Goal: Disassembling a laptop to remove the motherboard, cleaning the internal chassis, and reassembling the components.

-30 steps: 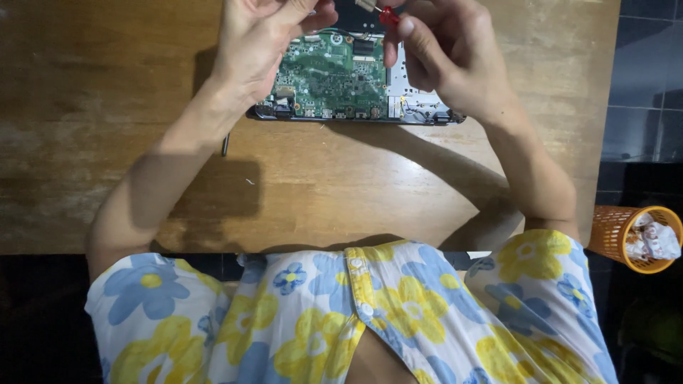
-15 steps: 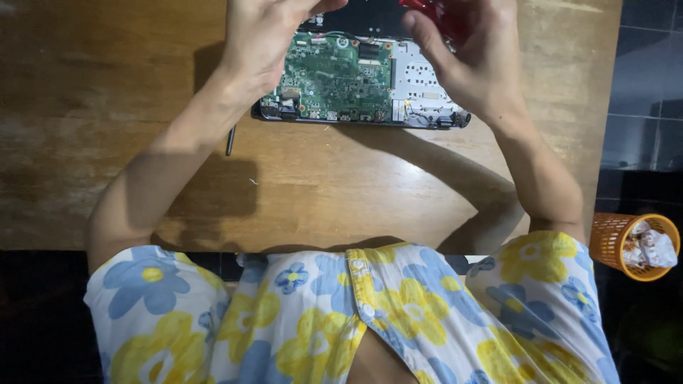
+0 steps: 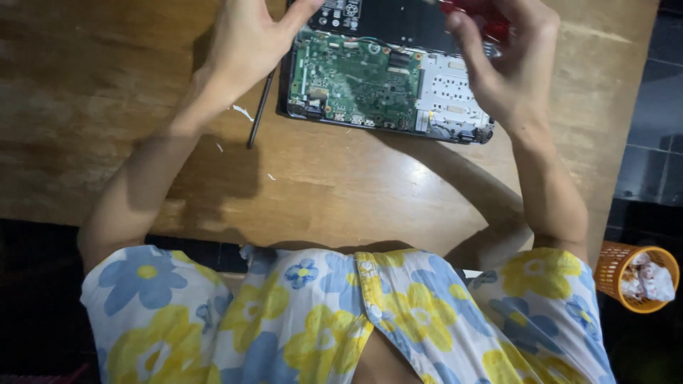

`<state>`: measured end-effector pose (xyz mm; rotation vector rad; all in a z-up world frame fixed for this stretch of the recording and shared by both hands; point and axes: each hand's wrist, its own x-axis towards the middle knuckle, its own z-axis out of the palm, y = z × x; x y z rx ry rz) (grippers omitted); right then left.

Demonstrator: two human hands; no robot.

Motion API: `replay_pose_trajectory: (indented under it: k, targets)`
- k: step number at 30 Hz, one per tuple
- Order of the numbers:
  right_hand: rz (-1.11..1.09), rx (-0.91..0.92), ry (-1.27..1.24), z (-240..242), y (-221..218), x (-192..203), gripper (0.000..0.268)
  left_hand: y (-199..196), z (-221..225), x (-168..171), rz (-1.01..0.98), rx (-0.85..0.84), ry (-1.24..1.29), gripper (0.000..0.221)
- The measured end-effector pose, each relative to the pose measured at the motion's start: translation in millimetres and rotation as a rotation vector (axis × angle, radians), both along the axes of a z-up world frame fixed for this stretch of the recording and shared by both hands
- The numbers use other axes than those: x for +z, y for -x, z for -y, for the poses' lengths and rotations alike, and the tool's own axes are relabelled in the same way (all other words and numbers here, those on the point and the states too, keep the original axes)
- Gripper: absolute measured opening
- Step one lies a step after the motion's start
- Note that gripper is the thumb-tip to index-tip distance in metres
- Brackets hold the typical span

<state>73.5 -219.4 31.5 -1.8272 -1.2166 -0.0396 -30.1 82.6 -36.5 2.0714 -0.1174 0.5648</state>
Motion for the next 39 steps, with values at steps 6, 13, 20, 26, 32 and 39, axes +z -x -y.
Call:
replay_pose_trajectory:
  k: [6, 13, 20, 26, 32, 39]
  targets:
    - [-0.37, 0.002, -0.014, 5, -4, -26, 0.022, 21, -22, -14, -0.391, -0.026, -0.211, 0.059]
    - [-0.543, -0.011, 0.116, 1, -7, -58, 0.015, 11, -24, -25, -0.515, -0.152, -0.125, 0.074]
    - [-0.259, 0.155, 0.203, -34, -2, -44, 0.015, -2, -29, -34, -0.612, -0.196, -0.155, 0.08]
    - [-0.068, 0.306, 0.255, -61, 0, -47, 0.007, -2, -39, -38, -0.623, -0.216, -0.145, 0.081]
    - [0.18, 0.479, 0.22, -79, 6, -32, 0.011, 2, -44, -47, -0.577, -0.363, -0.143, 0.094]
    - [0.489, 0.492, 0.278, -94, 11, -26, 0.008, -2, -42, -49, -0.549, -0.317, -0.203, 0.099]
